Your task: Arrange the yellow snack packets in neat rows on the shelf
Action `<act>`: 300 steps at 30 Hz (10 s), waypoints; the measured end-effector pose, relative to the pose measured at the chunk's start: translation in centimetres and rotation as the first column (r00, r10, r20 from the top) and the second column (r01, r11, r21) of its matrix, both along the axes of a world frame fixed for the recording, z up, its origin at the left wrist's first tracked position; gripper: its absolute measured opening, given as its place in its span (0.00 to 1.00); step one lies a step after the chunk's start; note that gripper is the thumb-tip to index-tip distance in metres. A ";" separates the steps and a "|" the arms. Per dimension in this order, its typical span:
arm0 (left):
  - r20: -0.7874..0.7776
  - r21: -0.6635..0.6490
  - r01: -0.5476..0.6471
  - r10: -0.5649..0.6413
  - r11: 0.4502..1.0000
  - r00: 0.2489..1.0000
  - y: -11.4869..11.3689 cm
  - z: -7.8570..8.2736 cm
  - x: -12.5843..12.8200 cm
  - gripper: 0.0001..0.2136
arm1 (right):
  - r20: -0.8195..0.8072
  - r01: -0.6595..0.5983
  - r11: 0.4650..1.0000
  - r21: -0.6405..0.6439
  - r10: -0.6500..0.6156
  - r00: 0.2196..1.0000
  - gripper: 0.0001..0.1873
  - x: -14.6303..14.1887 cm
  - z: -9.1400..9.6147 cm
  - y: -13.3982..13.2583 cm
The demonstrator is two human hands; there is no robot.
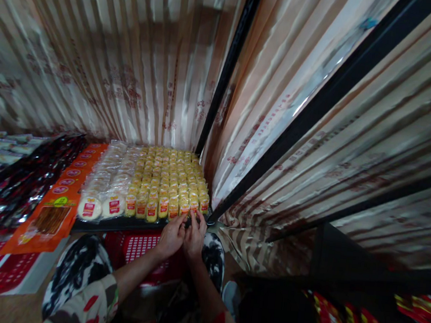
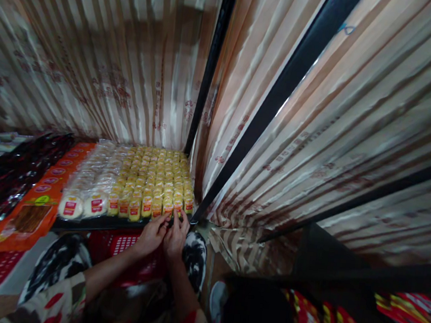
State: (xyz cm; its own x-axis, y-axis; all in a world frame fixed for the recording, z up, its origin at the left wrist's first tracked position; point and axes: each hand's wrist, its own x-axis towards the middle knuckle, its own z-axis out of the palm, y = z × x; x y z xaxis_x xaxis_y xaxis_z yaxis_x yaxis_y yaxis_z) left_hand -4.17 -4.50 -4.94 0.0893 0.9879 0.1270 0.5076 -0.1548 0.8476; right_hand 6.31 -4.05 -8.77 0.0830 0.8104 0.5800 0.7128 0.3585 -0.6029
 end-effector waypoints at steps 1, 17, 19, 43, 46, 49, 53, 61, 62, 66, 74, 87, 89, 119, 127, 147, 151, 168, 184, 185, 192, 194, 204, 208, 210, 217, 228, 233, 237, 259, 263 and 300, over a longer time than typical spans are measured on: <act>0.001 0.015 0.005 -0.005 1.000 1.000 -0.1 0.0 -0.1 0.20 | -0.002 -0.001 1.000 0.004 0.001 1.000 0.29 0.0 0.1 -0.1; -0.061 0.130 -0.122 0.131 0.984 0.990 -0.4 -0.3 -2.3 0.20 | 0.107 -0.126 0.992 0.010 0.124 0.986 0.29 -0.9 -0.8 -0.5; -0.071 0.113 -0.115 0.123 0.987 0.990 -0.3 -0.3 -2.3 0.20 | 0.109 -0.134 0.991 0.014 0.132 0.985 0.29 -0.8 -0.7 -0.5; -0.116 0.188 -0.249 0.273 0.950 0.955 -2.5 -1.0 -7.4 0.15 | 0.138 -0.055 0.998 0.028 0.050 0.989 0.30 -2.5 -0.2 -1.6; -0.142 0.210 -0.254 0.287 0.944 0.947 -1.8 -1.2 -8.1 0.14 | 0.164 -0.042 0.999 0.005 0.041 0.986 0.31 -2.6 -0.1 -1.5; -0.161 0.226 -0.237 0.276 0.945 0.948 -1.2 -1.4 -8.3 0.14 | 0.185 -0.039 0.999 -0.008 0.040 0.982 0.33 -2.5 0.0 -1.4; -0.176 0.271 -0.222 0.275 0.937 0.945 -1.2 -1.5 -8.2 0.14 | 0.190 -0.035 0.999 -0.013 0.037 0.981 0.34 -2.5 0.0 -1.3; -0.244 0.335 -0.252 0.342 0.908 0.907 -1.7 -1.1 -8.0 0.13 | 0.191 -0.033 0.999 -0.026 0.037 0.981 0.32 -2.5 -0.2 -1.3; -0.249 0.340 -0.257 0.350 0.905 0.903 -1.5 -1.2 -8.0 0.13 | 0.191 -0.031 0.999 -0.034 0.037 0.981 0.32 -2.5 -0.2 -1.2; -0.231 0.352 -0.254 0.346 0.901 0.909 -1.0 -1.6 -8.1 0.13 | 0.194 -0.030 0.998 -0.053 0.040 0.980 0.33 -2.6 0.0 -1.3; -0.316 0.361 -0.224 0.345 0.905 0.884 -1.5 -1.1 -8.0 0.14 | 0.152 -0.027 0.998 -0.049 0.034 0.988 0.33 -2.9 -0.1 -1.4; -0.278 0.286 -0.176 0.258 0.942 0.925 -1.6 -1.9 -6.1 0.15 | 0.129 -0.083 0.996 0.018 0.080 0.988 0.27 -2.4 -0.1 -2.1; -0.245 0.262 -0.175 0.240 0.949 0.939 -1.8 -2.2 -5.9 0.15 | 0.129 -0.102 0.995 0.021 0.098 0.987 0.27 -2.5 0.1 -2.3; -0.089 0.090 -0.321 0.329 0.943 0.940 -1.9 -1.6 -7.3 0.14 | 0.479 -0.249 0.961 -0.120 0.276 0.834 0.18 -6.2 8.6 4.7; -0.134 0.136 -0.319 0.336 0.938 0.932 -2.0 -1.6 -7.9 0.13 | 0.347 -0.267 0.964 0.009 0.248 0.904 0.21 -6.1 8.1 3.2; -0.112 0.223 -0.321 0.351 0.920 0.929 -1.9 -2.1 -7.9 0.17 | 0.284 -0.135 0.988 -0.076 0.151 0.947 0.29 -4.5 1.6 -1.1; -0.130 0.226 -0.306 0.340 0.925 0.931 -2.0 -2.0 -8.0 0.17 | 0.273 -0.135 0.988 -0.076 0.150 0.950 0.30 -4.6 1.4 -1.2; -0.104 0.288 -0.328 0.370 0.900 0.923 -1.9 -1.3 -8.4 0.14 | 0.181 -0.179 0.982 -0.061 0.187 0.965 0.33 -4.7 0.5 -1.2; -0.152 0.313 -0.323 0.383 0.893 0.911 -2.8 -2.5 -7.7 0.18 | 0.157 -0.186 0.982 -0.032 0.189 0.969 0.29 -4.6 0.9 -1.7; -0.157 0.312 -0.321 0.381 0.894 0.911 -2.7 -2.6 -7.6 0.18 | 0.156 -0.186 0.982 -0.033 0.189 0.969 0.29 -4.6 1.0 -1.7; -0.152 0.331 -0.311 0.376 0.891 0.914 -2.7 -2.1 -7.8 0.18 | 0.148 -0.187 0.980 -0.066 0.195 0.970 0.28 -4.9 1.3 -2.1; -0.167 0.333 -0.305 0.374 0.893 0.912 -2.6 -2.1 -7.8 0.18 | 0.150 -0.172 0.983 -0.063 0.180 0.972 0.28 -4.9 1.3 -2.2; -0.131 0.334 -0.297 0.357 0.895 0.925 -2.5 -2.1 -7.4 0.20 | 0.138 -0.201 0.978 -0.058 0.207 0.969 0.27 -4.5 0.8 -2.0; -0.129 0.354 -0.298 0.362 0.886 0.923 -2.4 -2.0 -7.3 0.22 | 0.127 -0.184 0.982 -0.049 0.189 0.974 0.27 -4.8 0.7 -1.8; -0.141 0.357 -0.293 0.361 0.887 0.922 -2.3 -2.0 -7.3 0.22 | 0.129 -0.182 0.982 -0.048 0.187 0.974 0.27 -4.8 0.7 -1.8; -0.190 0.417 -0.269 0.373 0.868 0.908 -2.9 -1.9 -7.6 0.20 | 0.142 -0.209 0.977 -0.035 0.212 0.967 0.26 -4.4 1.0 -2.2; -0.358 0.493 -0.240 0.446 0.836 0.820 -3.6 -2.7 -7.5 0.26 | 0.216 -0.347 0.937 -0.025 0.344 0.914 0.27 -6.4 0.8 -2.2; -0.475 0.454 -0.228 0.450 0.862 0.757 -3.4 -2.3 -7.8 0.27 | 0.235 -0.353 0.935 -0.024 0.348 0.907 0.28 -7.1 0.5 -1.5; -0.531 0.430 -0.186 0.414 0.883 0.739 -3.1 -2.0 -7.8 0.26 | 0.260 -0.330 0.943 -0.028 0.326 0.909 0.29 -7.2 -0.1 -1.0; -0.606 0.438 -0.124 0.395 0.890 0.691 -2.5 -1.8 -7.9 0.24 | 0.280 -0.381 0.924 -0.024 0.372 0.885 0.29 -6.9 -0.1 -1.0; -0.602 0.465 -0.125 0.417 0.877 0.681 -2.4 -2.1 -7.9 0.24 | 0.293 -0.382 0.924 -0.012 0.369 0.882 0.30 -6.9 -0.4 -1.0; -0.587 0.540 -0.079 0.442 0.838 0.678 -3.4 -2.0 -8.5 0.19 | 0.330 -0.406 0.914 -0.002 0.384 0.863 0.29 -7.2 -0.3 -1.1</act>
State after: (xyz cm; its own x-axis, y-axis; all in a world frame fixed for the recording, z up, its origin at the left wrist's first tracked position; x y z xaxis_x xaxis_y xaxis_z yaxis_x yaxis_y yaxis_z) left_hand -12.68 -7.93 -6.91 0.0756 0.8268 0.5574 0.9757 -0.1767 0.1298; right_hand -0.85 -5.18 -9.05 -0.4322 0.6959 0.5734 0.6515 0.6807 -0.3350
